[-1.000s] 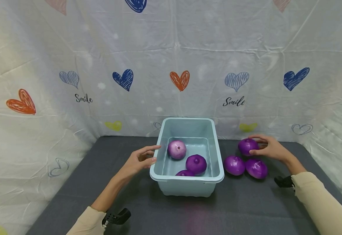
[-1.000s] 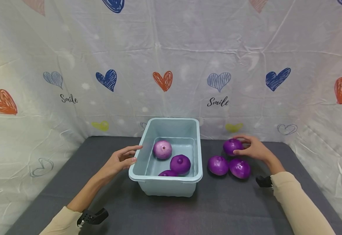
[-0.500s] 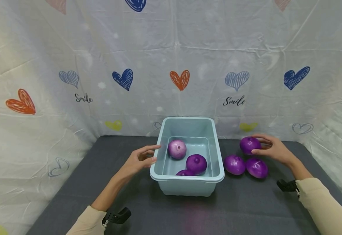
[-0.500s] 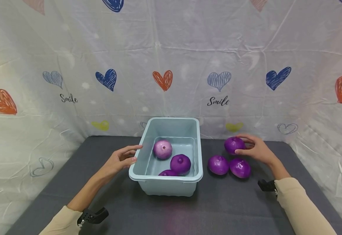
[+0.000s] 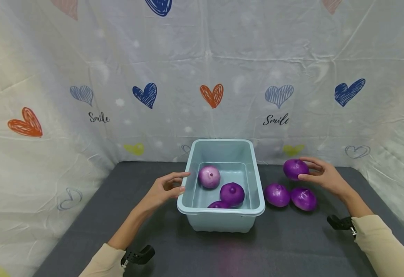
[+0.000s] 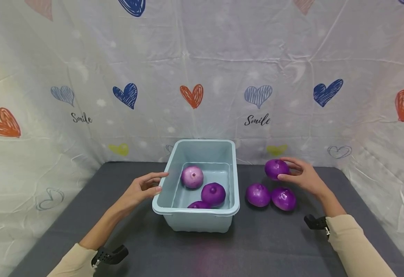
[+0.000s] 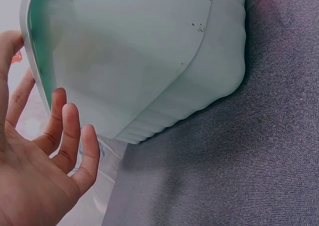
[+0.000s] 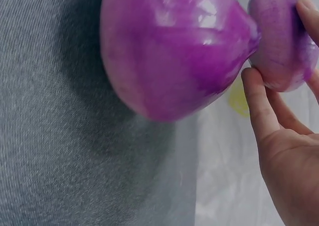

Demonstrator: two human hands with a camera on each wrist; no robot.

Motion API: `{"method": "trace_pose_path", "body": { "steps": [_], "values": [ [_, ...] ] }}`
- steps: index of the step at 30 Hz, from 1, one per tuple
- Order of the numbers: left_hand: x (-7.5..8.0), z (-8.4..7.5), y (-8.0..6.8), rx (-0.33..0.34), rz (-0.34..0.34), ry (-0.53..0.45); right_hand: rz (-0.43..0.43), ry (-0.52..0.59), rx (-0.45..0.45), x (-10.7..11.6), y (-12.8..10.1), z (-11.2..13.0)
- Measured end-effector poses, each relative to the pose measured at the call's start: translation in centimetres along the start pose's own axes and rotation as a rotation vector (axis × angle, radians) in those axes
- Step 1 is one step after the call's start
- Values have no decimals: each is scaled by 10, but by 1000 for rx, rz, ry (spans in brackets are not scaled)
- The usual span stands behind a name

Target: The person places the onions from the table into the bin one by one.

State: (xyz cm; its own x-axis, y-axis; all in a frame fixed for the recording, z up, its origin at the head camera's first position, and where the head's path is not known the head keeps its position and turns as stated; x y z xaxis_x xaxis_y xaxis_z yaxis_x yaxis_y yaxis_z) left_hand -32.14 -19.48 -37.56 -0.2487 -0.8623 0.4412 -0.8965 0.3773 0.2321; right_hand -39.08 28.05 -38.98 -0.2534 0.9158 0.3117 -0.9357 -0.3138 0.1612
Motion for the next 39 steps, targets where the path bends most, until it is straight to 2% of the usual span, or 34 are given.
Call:
{"method": "trace_pose_path", "body": {
  "steps": [9,15,39],
  "values": [
    [-1,-2,0,-18,11,-21,9,25,0,-6,2,11],
    [0,0,0,-6,14,-18,19,55,7,-14,8,19],
    [1,0,-1,-3,19,0,89,103,90,-52,40,62]
  ]
}}
Point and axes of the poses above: each hand's wrist, its own y-axis towards the middle knuckle, its own x-axis out of the back of the hand, z = x × y, the point moved 10 cm from there along y, towards the middle knuckle, and after that the axes turned 9 degrees about y, right-handed, at the moved point
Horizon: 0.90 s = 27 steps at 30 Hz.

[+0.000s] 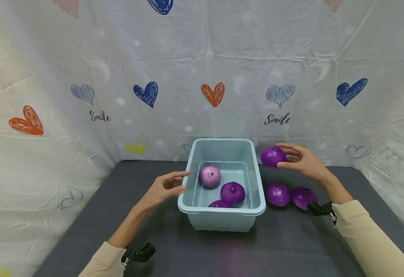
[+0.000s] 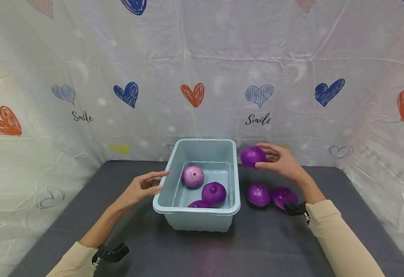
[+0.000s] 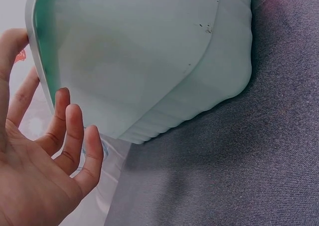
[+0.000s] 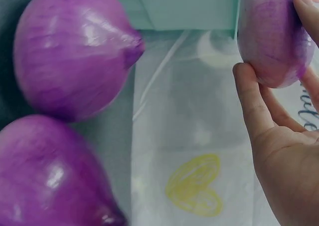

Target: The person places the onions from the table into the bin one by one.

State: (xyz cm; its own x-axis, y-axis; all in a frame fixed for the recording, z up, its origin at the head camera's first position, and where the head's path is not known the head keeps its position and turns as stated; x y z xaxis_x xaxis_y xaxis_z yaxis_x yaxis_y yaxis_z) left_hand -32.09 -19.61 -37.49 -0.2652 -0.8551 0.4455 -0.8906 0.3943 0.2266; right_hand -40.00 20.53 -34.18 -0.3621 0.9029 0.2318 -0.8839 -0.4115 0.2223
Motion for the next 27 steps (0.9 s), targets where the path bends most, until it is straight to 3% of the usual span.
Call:
{"method": "trace_pose_path", "body": {
  "steps": [14,27],
  "values": [
    [0,0,0,3,-6,-6,21,60,82,-13,21,33],
    [-1,-1,-1,-5,-7,-1,95,111,126,-38,40,50]
  ]
}}
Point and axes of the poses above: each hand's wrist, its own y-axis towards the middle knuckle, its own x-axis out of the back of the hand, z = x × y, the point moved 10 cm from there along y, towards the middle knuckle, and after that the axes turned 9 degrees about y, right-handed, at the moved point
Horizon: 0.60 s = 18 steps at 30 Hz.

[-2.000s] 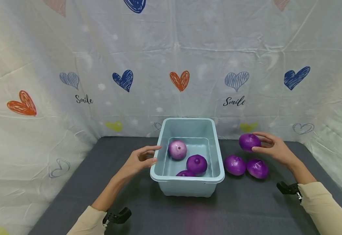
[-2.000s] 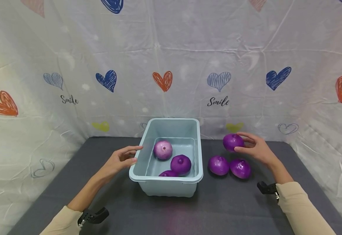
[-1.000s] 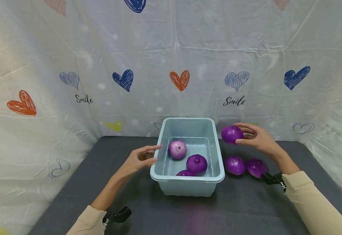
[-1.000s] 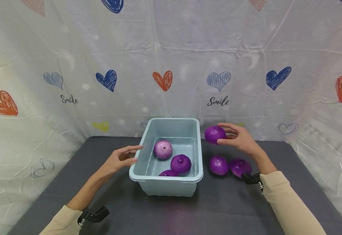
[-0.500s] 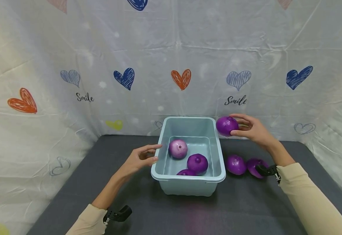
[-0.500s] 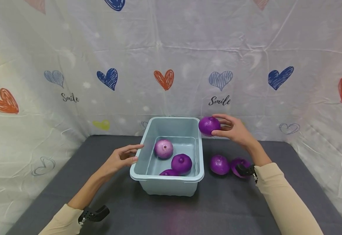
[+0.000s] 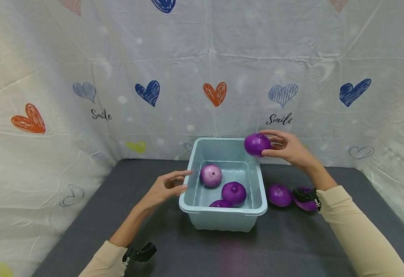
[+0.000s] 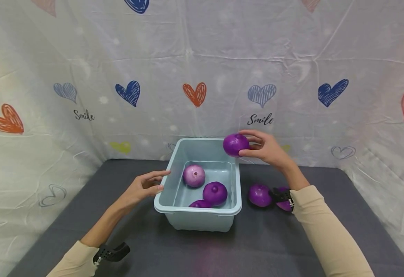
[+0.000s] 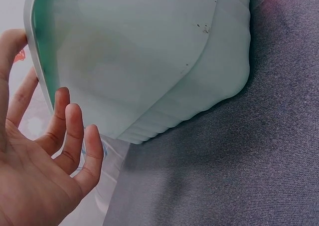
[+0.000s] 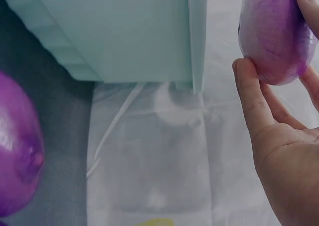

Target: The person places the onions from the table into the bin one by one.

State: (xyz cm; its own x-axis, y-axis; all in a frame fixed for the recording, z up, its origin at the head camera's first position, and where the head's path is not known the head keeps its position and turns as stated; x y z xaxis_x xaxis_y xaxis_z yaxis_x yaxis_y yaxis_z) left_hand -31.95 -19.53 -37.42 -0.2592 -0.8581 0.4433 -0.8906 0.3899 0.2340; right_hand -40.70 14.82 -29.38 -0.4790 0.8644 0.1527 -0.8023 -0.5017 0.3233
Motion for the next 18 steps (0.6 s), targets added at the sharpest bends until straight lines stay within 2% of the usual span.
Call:
{"method": "trace_pose_path", "body": {
  "steps": [11,18],
  "values": [
    [0,-2,0,-7,-7,12,33,-12,-8,-15,12,-3],
    [0,-1,-1,-7,-6,-4,49,27,-20,-20,15,-3]
  ]
}}
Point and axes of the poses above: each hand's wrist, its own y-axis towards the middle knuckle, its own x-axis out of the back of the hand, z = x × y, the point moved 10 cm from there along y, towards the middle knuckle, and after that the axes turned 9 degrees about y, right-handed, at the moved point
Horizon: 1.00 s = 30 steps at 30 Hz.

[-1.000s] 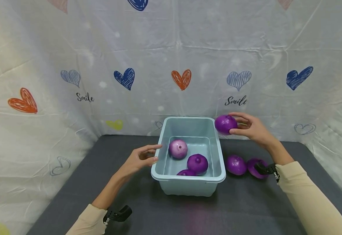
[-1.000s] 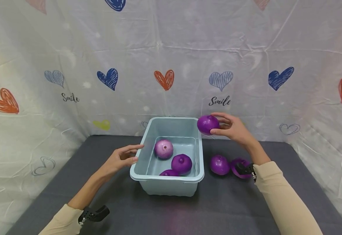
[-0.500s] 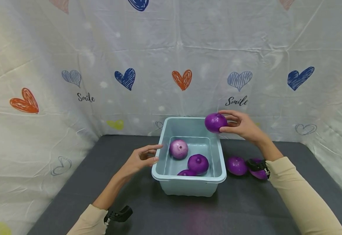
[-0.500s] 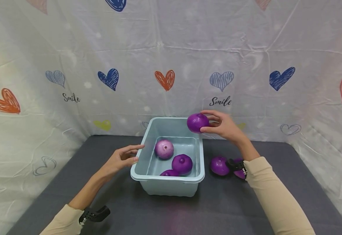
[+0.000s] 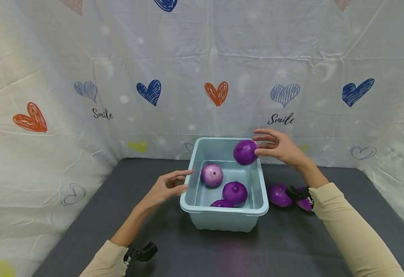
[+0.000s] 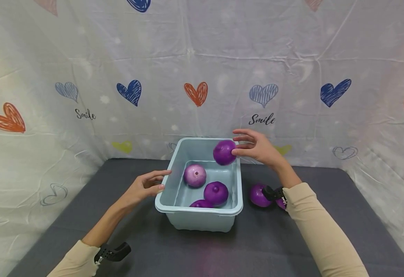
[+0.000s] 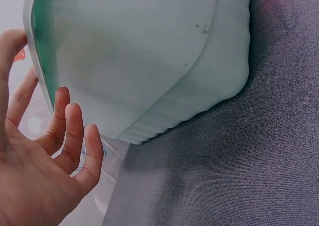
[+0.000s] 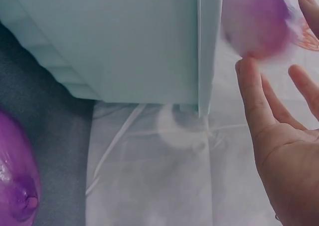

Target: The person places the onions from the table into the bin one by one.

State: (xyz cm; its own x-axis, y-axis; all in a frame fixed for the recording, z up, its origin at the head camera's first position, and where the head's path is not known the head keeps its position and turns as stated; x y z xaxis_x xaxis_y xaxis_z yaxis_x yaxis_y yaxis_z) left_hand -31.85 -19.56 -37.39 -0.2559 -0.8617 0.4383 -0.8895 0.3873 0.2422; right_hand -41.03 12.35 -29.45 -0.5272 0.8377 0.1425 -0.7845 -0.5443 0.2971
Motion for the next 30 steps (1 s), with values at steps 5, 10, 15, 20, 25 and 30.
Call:
{"method": "trace_pose_path", "body": {
  "steps": [5,10,15,20,25,30],
  "values": [
    [-1,-2,1,-7,3,-7,5,31,15,4,-5,0],
    [0,-1,1,-8,-1,4,-16,10,16,14,-16,-2],
    [-1,0,0,-12,1,6,-61,-73,-13,32,-31,-12],
    [0,1,0,-8,-5,5,-111,-141,-37,52,-52,-22],
    [0,2,1,3,-6,11,-134,-165,-62,68,-76,-30],
    [0,2,1,8,-8,19,-146,-197,-98,79,-99,-41]
  ]
}}
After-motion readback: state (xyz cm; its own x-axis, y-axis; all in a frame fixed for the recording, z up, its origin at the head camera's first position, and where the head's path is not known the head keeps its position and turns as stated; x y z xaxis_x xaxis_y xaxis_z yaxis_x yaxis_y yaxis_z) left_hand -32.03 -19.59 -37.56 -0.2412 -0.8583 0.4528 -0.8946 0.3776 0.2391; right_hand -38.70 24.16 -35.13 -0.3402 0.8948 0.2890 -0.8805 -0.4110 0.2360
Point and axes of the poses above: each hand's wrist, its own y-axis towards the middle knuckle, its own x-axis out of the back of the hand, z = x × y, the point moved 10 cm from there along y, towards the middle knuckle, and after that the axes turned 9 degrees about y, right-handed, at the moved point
